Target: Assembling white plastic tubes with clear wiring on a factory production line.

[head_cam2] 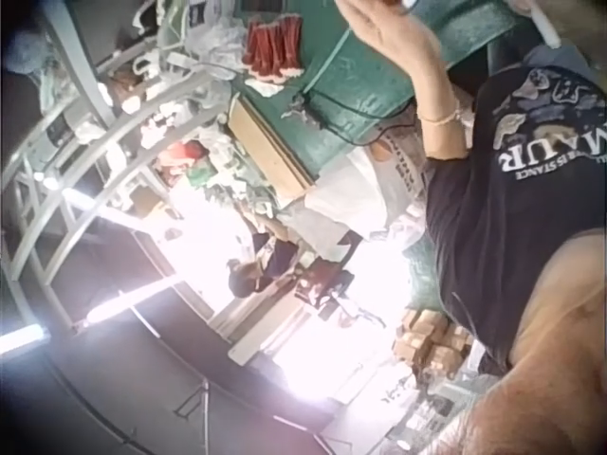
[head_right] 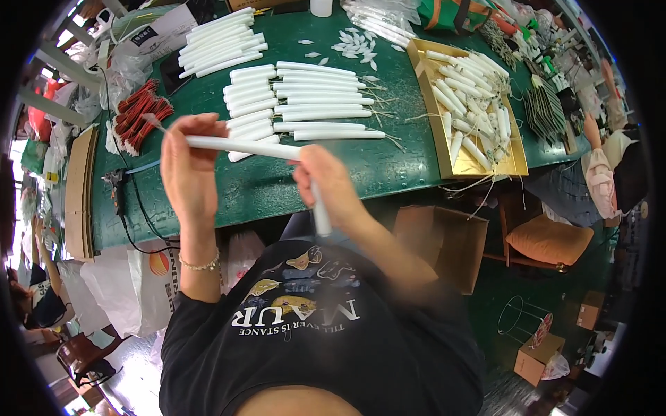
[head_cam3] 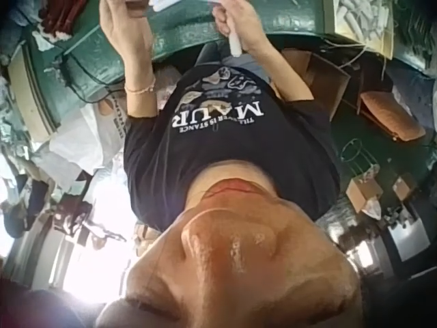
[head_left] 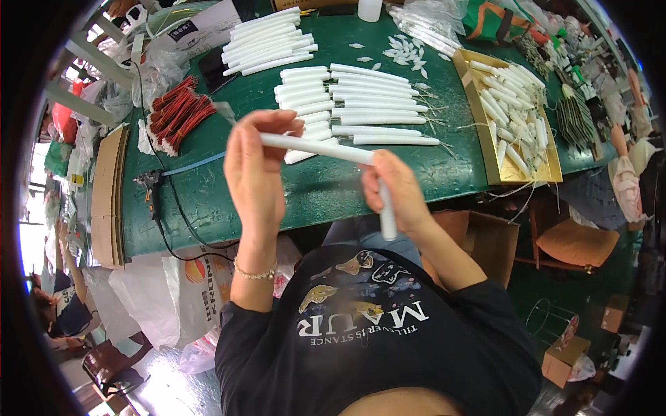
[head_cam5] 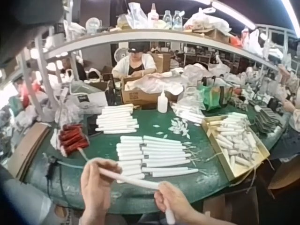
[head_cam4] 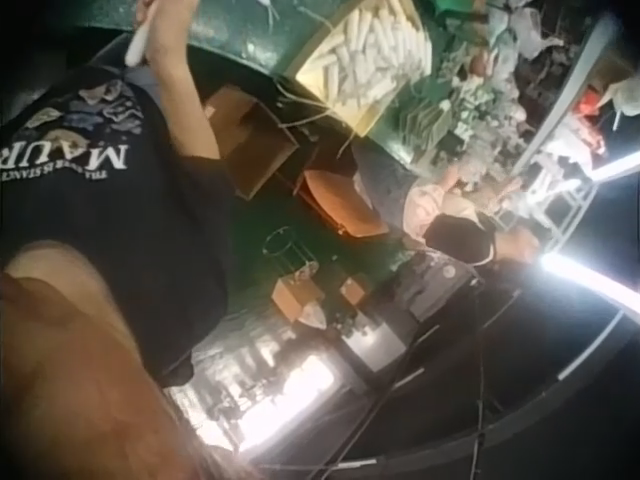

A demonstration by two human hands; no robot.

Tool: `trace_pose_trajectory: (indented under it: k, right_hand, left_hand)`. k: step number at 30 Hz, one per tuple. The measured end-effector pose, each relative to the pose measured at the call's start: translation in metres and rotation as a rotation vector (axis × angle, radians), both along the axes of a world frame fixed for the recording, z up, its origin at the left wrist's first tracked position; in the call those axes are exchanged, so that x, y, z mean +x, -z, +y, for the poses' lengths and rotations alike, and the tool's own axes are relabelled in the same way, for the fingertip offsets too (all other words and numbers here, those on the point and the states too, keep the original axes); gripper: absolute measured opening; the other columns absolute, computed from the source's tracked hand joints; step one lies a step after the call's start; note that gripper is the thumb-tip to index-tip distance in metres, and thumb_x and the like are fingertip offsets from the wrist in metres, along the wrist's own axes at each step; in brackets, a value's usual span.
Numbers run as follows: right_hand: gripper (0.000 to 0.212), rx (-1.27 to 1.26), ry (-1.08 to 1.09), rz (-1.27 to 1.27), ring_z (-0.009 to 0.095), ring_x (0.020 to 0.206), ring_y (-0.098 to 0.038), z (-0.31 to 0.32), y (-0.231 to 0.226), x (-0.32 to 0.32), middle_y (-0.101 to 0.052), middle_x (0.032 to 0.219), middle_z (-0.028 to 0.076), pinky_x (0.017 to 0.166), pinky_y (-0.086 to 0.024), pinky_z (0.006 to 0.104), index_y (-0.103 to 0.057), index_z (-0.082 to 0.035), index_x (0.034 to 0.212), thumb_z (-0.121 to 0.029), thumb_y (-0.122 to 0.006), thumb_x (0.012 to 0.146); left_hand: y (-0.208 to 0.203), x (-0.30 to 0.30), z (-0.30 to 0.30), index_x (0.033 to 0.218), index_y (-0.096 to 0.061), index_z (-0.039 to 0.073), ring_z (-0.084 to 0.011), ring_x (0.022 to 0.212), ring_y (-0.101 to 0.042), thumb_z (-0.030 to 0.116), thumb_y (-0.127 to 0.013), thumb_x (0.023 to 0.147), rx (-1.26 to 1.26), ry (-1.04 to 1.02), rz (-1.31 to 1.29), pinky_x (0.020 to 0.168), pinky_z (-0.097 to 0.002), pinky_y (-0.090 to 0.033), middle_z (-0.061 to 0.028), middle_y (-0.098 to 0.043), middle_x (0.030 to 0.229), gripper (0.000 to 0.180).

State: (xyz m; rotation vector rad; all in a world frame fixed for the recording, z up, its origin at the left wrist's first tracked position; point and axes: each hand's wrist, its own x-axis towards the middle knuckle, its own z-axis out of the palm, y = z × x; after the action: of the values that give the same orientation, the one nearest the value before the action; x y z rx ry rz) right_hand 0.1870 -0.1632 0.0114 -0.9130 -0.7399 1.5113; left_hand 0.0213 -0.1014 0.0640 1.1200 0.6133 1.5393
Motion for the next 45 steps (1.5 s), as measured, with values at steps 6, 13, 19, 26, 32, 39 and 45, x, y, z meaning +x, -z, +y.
trace_pose_trajectory:
  k: [6,13,19,26,32,39,45]
  right_hand:
    - [0.031,0.095,-0.108,0.12,0.01,0.069,-0.048,0.015,0.005,-0.046,-0.048,0.078,0.002,0.066,-0.042,0.0239,-0.048,0.001,0.104,-0.027,-0.041,0.092]
    - [0.024,0.052,0.038,-0.041,0.007,0.092,-0.044,-0.011,0.01,-0.022,-0.051,0.1,0.001,0.081,-0.036,0.022,-0.05,0.0,0.107,-0.017,-0.044,0.091]
    - [0.022,0.128,-0.025,-0.506,0.012,0.091,-0.053,-0.049,0.006,0.05,-0.058,0.097,0.009,0.083,-0.041,0.0241,-0.054,0.004,0.104,-0.01,-0.047,0.089]
    - [0.013,0.457,0.369,-1.228,0.021,0.076,-0.056,-0.032,0.0,0.088,-0.058,0.084,0.008,0.067,-0.045,0.028,-0.059,-0.002,0.091,-0.005,-0.058,0.078]
    - [0.02,0.637,0.261,-1.539,0.026,0.09,-0.048,-0.001,0.015,0.103,-0.051,0.094,0.007,0.08,-0.038,0.036,-0.057,-0.009,0.085,-0.012,-0.065,0.068]
    - [0.013,0.73,0.242,-1.529,0.023,0.084,-0.049,0.039,0.025,0.101,-0.051,0.082,0.004,0.074,-0.039,0.0348,-0.056,-0.009,0.081,-0.015,-0.063,0.072]
    - [0.013,0.737,0.309,-1.548,0.024,0.085,-0.05,0.068,0.02,0.11,-0.053,0.084,0.004,0.076,-0.038,0.035,-0.057,-0.009,0.083,-0.015,-0.062,0.073]
  left_hand:
    - [-0.063,0.043,0.027,0.1,-0.055,0.001,-0.0038,0.054,-0.038,0.023,-0.036,0.094,0.262,0.151,0.148,0.049,-0.0173,-0.031,0.0005,-0.047,0.063,0.03]
    - [-0.026,0.125,0.021,0.094,-0.061,0.015,-0.0161,0.049,-0.054,0.029,-0.047,0.088,0.284,0.481,0.718,0.048,-0.0292,-0.041,-0.0055,-0.053,0.053,0.021]
    - [0.055,0.166,0.017,0.093,-0.061,0.017,-0.0271,0.05,-0.053,0.032,-0.048,0.086,0.695,0.228,1.052,0.049,-0.0367,-0.042,-0.0088,-0.052,0.052,0.021]
    - [0.073,0.136,0.025,0.101,-0.054,0.004,-0.0295,0.089,-0.052,0.01,-0.059,0.071,0.903,0.309,1.01,0.073,-0.0374,-0.045,-0.0136,-0.053,0.097,0.03]
    - [0.03,0.05,0.01,0.107,-0.056,0.012,-0.0354,0.107,-0.045,0.003,-0.058,0.07,0.825,0.226,1.324,0.088,-0.0407,-0.039,-0.0165,-0.046,0.117,0.038]
    - [0.045,-0.017,0.013,0.117,-0.053,0.022,-0.0347,0.124,-0.028,-0.004,-0.047,0.075,0.697,0.11,1.712,0.101,-0.0504,-0.022,-0.0097,-0.036,0.132,0.05]
    - [0.052,-0.007,0.037,0.118,-0.051,0.021,-0.0315,0.122,-0.032,-0.006,-0.043,0.076,0.795,0.063,1.7,0.101,-0.0497,-0.023,-0.0074,-0.037,0.132,0.05]
